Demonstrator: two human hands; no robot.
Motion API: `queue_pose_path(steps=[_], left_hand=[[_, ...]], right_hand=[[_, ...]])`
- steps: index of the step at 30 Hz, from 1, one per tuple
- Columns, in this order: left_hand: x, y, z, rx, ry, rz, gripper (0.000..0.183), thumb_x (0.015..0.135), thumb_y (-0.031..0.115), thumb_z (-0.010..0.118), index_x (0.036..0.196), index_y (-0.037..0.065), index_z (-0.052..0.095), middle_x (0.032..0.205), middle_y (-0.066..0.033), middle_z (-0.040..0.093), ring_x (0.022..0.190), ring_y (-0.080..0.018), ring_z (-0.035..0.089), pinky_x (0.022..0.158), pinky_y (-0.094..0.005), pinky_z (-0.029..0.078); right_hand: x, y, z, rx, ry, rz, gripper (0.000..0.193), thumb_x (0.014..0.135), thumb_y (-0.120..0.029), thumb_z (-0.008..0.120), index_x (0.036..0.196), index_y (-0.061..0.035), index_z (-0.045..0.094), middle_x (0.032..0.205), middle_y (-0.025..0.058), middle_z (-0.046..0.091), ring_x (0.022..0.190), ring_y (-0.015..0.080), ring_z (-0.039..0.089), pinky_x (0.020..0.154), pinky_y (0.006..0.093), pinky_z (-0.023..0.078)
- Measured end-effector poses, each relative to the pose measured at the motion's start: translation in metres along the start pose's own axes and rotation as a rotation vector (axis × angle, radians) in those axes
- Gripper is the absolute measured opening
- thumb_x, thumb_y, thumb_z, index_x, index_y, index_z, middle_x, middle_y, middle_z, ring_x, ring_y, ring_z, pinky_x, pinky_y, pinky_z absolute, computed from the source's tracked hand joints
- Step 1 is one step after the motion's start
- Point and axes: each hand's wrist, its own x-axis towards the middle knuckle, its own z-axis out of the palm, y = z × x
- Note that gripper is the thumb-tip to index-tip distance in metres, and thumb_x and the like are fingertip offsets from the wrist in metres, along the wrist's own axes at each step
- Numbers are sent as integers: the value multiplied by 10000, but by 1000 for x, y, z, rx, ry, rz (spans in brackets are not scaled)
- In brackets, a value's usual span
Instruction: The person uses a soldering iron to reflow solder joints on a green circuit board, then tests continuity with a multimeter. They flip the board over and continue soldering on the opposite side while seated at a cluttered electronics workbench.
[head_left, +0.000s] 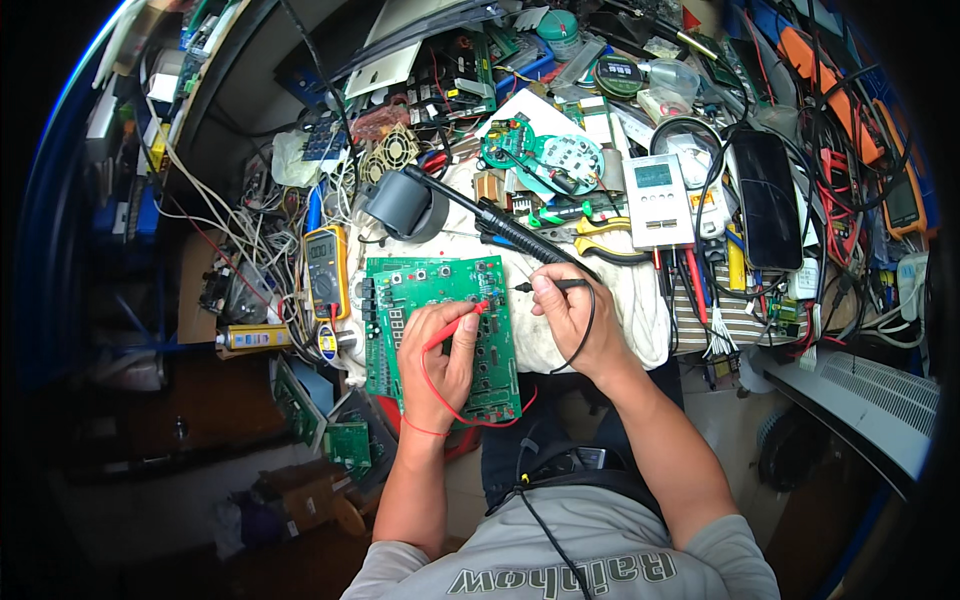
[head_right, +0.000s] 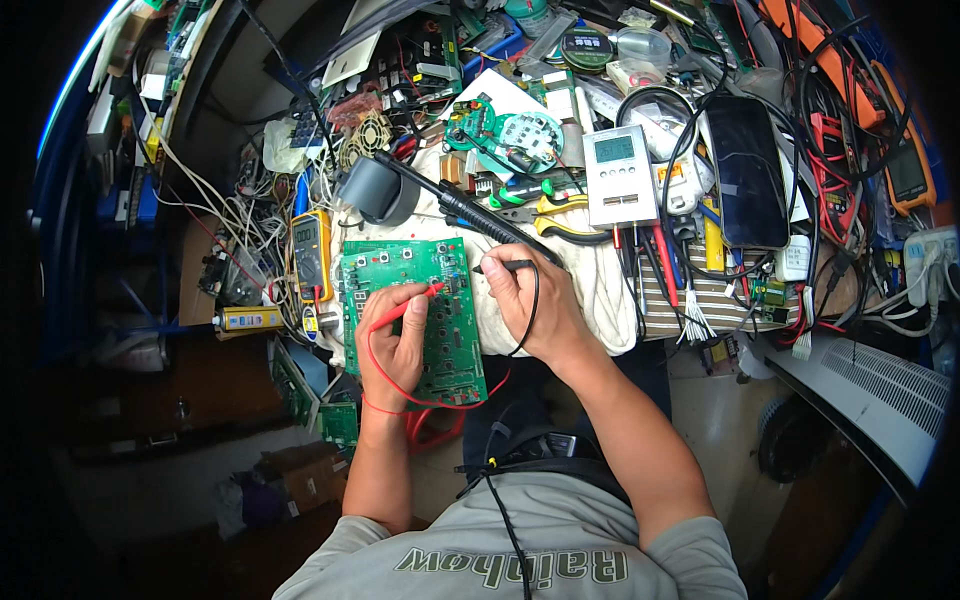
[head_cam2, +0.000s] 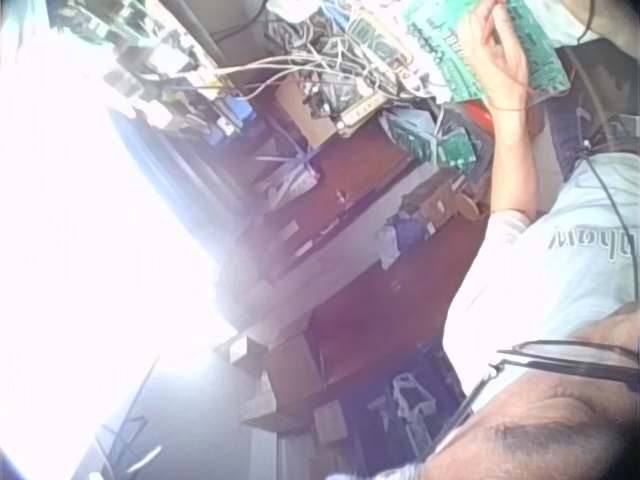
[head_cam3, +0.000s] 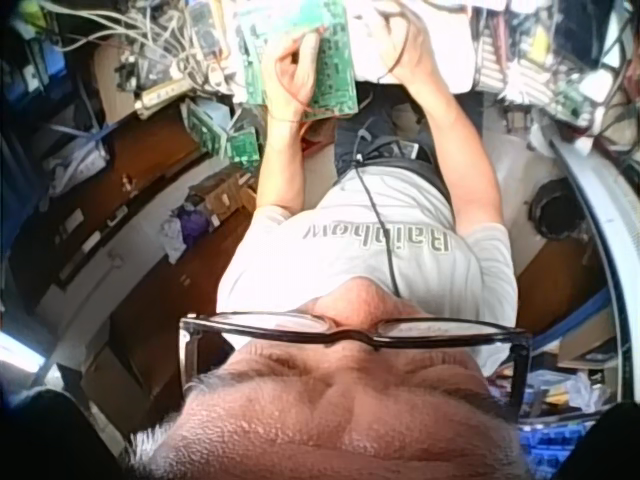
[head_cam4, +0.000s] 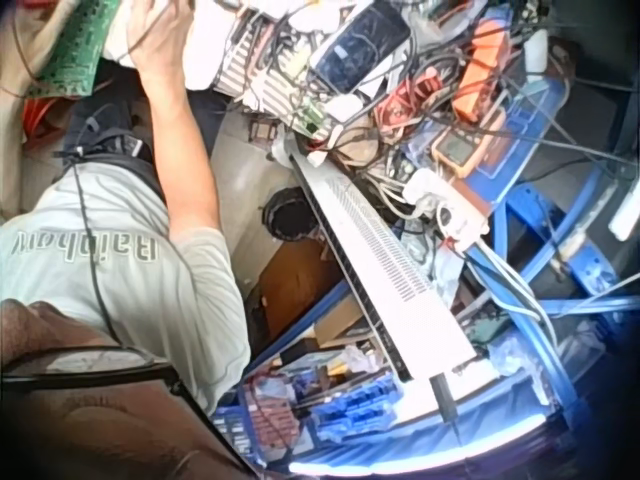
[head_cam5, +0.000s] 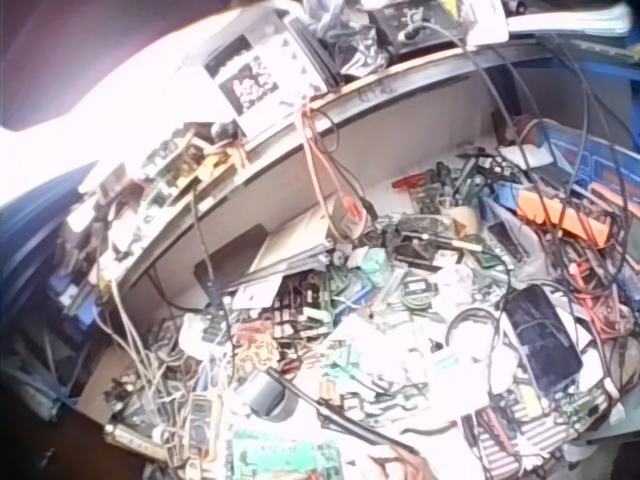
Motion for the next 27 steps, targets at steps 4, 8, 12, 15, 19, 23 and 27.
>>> queue_pose_path(steps=[4, 8, 12, 15, 19, 23, 27], left_hand=[[-3, -3, 2, 17, 5, -10, 201, 1070, 186, 693, 1080, -5, 754, 1011, -163, 750, 962, -315, 709, 895, -389, 541], [-5, -5, 8, 36, 15, 34, 137, 1026, 141, 737, 1069, 12, 754, 1017, -150, 760, 970, -334, 709, 899, -420, 549], [-8, -7, 13, 67, 38, 103, 120, 977, 105, 776, 1060, 21, 754, 1010, -138, 762, 966, -348, 709, 899, -441, 546], [-9, -8, 16, 110, 47, 143, 121, 959, 94, 784, 1056, 27, 756, 998, -132, 759, 961, -347, 709, 895, -448, 538], [-11, -7, 17, 123, 43, 155, 132, 955, 89, 781, 1074, 39, 756, 996, -124, 756, 967, -335, 707, 906, -442, 527], [-11, -6, 17, 149, 48, 169, 134, 954, 82, 779, 1079, 35, 761, 1003, -126, 764, 964, -333, 710, 908, -437, 532], [-11, -5, 19, 177, 61, 161, 120, 947, 68, 784, 1056, 20, 773, 996, -134, 774, 952, -336, 717, 904, -430, 549]], right_hand=[[1, 2, 1, 0, -3, -30, 207, 1122, -216, 616, 1090, -18, 666, 870, 158, 710, 719, 310, 723, 668, 419, 563], [1, 3, 0, -55, -9, -72, 172, 1101, -181, 634, 1094, -15, 679, 883, 168, 719, 716, 316, 726, 673, 419, 568], [0, 2, 1, -42, -1, -86, 135, 1072, -142, 659, 1095, -12, 691, 893, 174, 727, 722, 319, 731, 674, 410, 572], [0, 1, 0, -44, -8, -91, 119, 1055, -121, 673, 1093, -10, 695, 892, 173, 728, 729, 315, 737, 670, 402, 575], [0, -1, -1, -62, -7, -107, 110, 1043, -107, 681, 1089, -8, 696, 889, 170, 729, 724, 306, 741, 661, 396, 575], [0, -2, -1, -71, -6, -117, 105, 1036, -99, 688, 1084, -7, 696, 883, 170, 728, 717, 304, 741, 652, 390, 574], [0, -1, -1, -76, -6, -107, 106, 1034, -101, 692, 1078, -5, 697, 872, 170, 727, 714, 305, 742, 651, 389, 574]])
